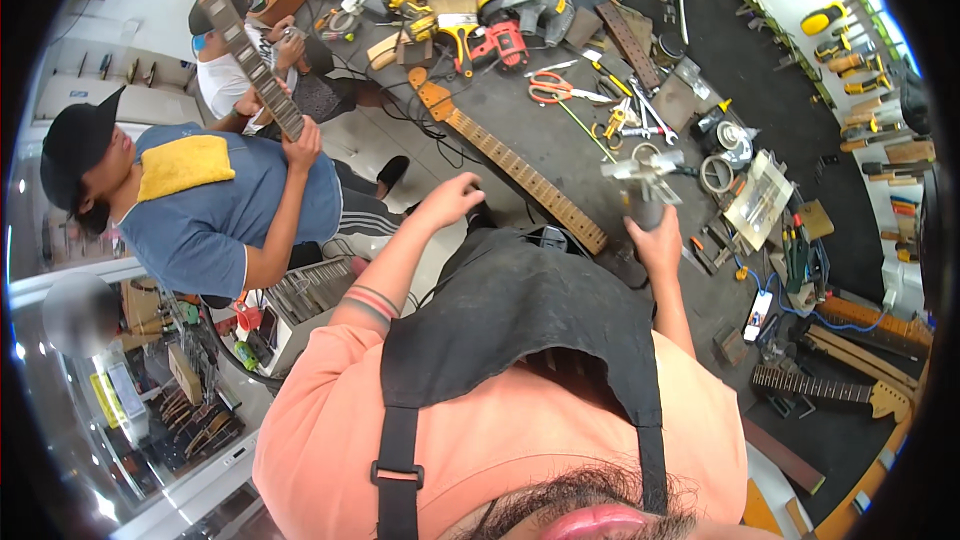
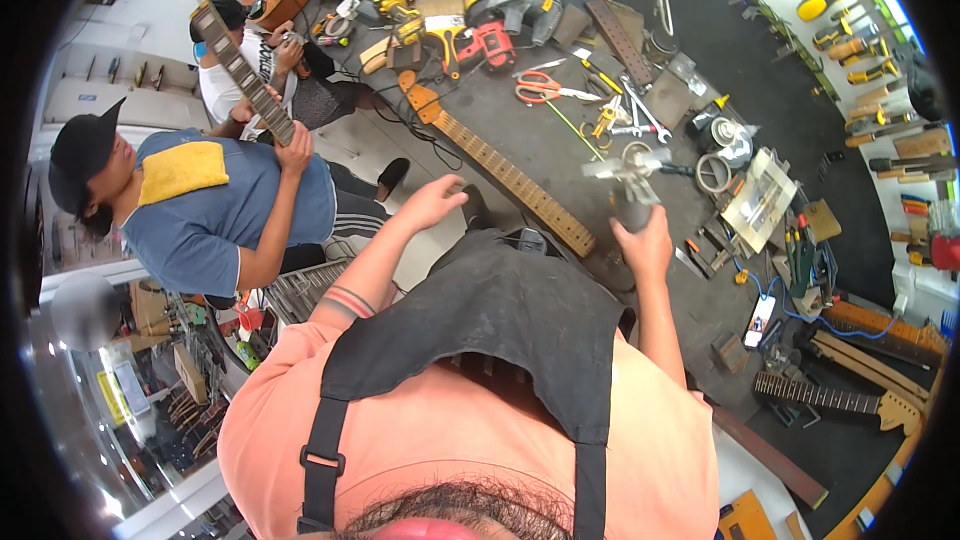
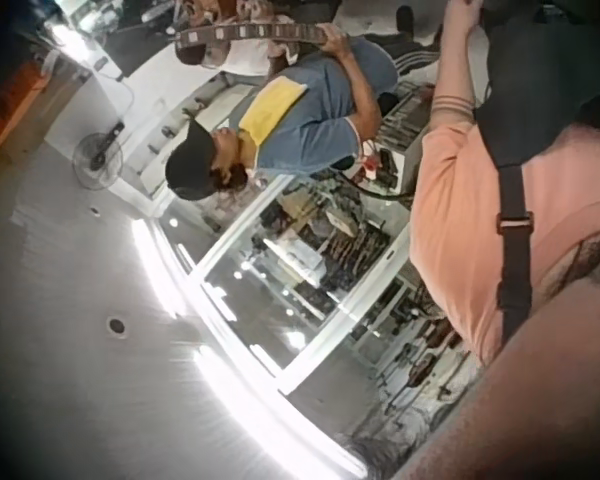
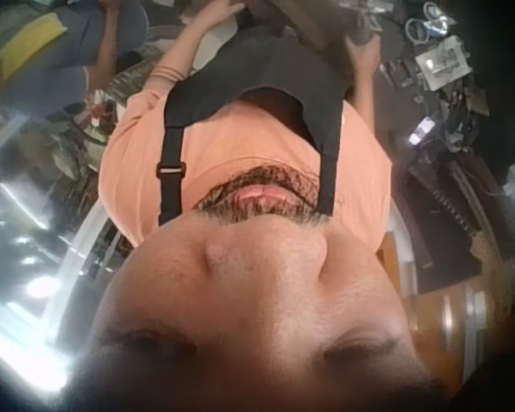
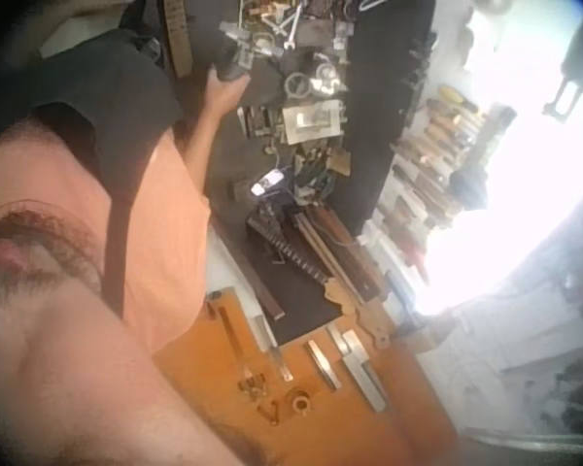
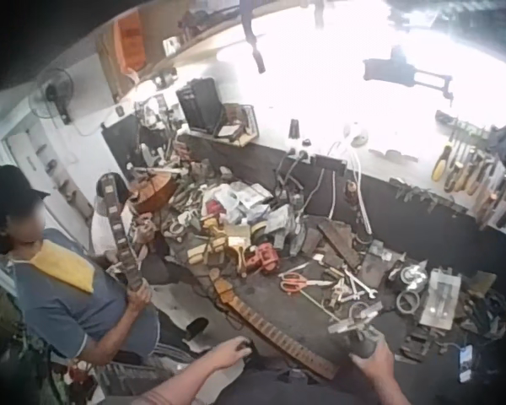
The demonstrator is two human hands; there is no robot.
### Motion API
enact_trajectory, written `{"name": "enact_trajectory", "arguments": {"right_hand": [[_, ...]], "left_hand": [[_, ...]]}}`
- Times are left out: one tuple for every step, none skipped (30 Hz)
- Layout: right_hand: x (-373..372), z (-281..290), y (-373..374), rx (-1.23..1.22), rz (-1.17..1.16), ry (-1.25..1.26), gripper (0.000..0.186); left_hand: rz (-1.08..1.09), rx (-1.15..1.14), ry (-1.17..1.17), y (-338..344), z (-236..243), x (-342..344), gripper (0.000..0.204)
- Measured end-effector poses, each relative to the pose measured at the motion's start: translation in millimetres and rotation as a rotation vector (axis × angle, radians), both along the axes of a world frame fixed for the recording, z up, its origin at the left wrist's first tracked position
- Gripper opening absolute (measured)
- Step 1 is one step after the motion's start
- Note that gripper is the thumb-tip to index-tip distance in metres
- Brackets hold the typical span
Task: The person handles a guitar neck, inspecting the fretboard and discussing it with a coworker. They then use a handheld power router to shape the edges of the guitar neck, moving the tool along the wood to smooth the profile.
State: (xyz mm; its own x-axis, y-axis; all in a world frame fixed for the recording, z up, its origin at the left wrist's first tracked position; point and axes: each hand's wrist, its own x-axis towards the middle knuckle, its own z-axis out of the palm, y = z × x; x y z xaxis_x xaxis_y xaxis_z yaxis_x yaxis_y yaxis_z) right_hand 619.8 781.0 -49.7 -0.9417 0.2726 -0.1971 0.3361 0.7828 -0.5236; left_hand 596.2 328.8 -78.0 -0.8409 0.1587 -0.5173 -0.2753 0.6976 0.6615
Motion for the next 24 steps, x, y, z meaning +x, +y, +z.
{"name": "enact_trajectory", "arguments": {"right_hand": [[8, 2, 6, -0.015, -0.014, 0.013, 0.077], [16, 4, 9, -0.038, -0.02, 0.026, 0.078], [23, 4, 12, -0.048, -0.022, 0.046, 0.078], [32, -1, 18, -0.047, -0.035, 0.066, 0.078], [39, -1, 18, -0.049, -0.042, 0.087, 0.078], [47, -1, 18, -0.069, -0.059, 0.106, 0.076], [51, 3, 15, -0.092, -0.072, 0.126, 0.074], [52, 7, 11, -0.114, -0.081, 0.146, 0.072], [56, 11, 6, -0.133, -0.1, 0.125, 0.071], [55, 19, 0, -0.147, -0.106, 0.118, 0.071], [53, 27, -6, -0.161, -0.114, 0.111, 0.07], [49, 34, -12, -0.18, -0.114, 0.045, 0.075], [43, 45, -21, -0.19, -0.109, 0.031, 0.074], [37, 56, -35, -0.201, -0.107, 0.017, 0.074], [32, 69, -49, -0.209, -0.106, 0.0, 0.074], [28, 81, -63, -0.23, -0.114, 0.016, 0.074], [23, 92, -80, -0.253, -0.115, 0.031, 0.073], [19, 102, -97, -0.277, -0.115, 0.045, 0.073], [19, 109, -112, -0.318, -0.119, 0.116, 0.072], [20, 115, -128, -0.361, -0.116, 0.182, 0.07], [22, 122, -146, -0.404, -0.112, 0.247, 0.069], [25, 132, -163, -0.412, -0.114, 0.249, 0.066], [31, 138, -178, -0.377, -0.024, 0.315, 0.065], [37, 142, -193, -0.341, 0.068, 0.38, 0.064]], "left_hand": [[-0.044, -0.004, -0.042, 16, 22, -5, 0.049], [-0.097, 0.003, -0.032, 19, 16, -3, 0.049], [-0.149, 0.011, -0.022, 20, 10, -1, 0.049], [-0.19, 0.027, -0.07, 31, 19, -4, 0.05], [-0.224, 0.039, -0.117, 41, 31, -5, 0.05], [-0.297, 0.048, -0.047, 48, 28, -5, 0.05], [-0.364, 0.052, 0.022, 53, 24, -4, 0.05], [-0.372, 0.083, 0.012, 64, 30, -4, 0.05], [-0.395, 0.111, -0.012, 76, 42, -7, 0.05], [-0.418, 0.203, -0.019, 88, 55, -10, 0.051], [-0.443, 0.294, -0.025, 100, 66, -12, 0.051], [-0.472, 0.407, -0.04, 111, 72, -13, 0.052], [-0.502, 0.523, -0.056, 121, 78, -14, 0.054], [-0.538, 0.572, -0.093, 131, 85, -15, 0.059], [-0.575, 0.626, -0.133, 140, 95, -13, 0.064], [-0.53, 0.693, -0.147, 151, 108, -9, 0.073], [-0.478, 0.76, -0.161, 157, 117, -4, 0.082], [-0.456, 0.583, -0.11, 159, 120, -5, 0.098], [-0.389, 0.629, -0.088, 155, 125, -4, 0.1], [-0.313, 0.675, -0.067, 149, 132, 0, 0.102], [-0.235, 0.72, -0.047, 142, 140, 2, 0.104], [-0.182, 0.793, -0.063, 133, 158, 2, 0.098], [-0.088, 0.861, -0.039, 122, 158, 3, 0.094], [0.01, 0.929, -0.015, 111, 157, 4, 0.091]]}}
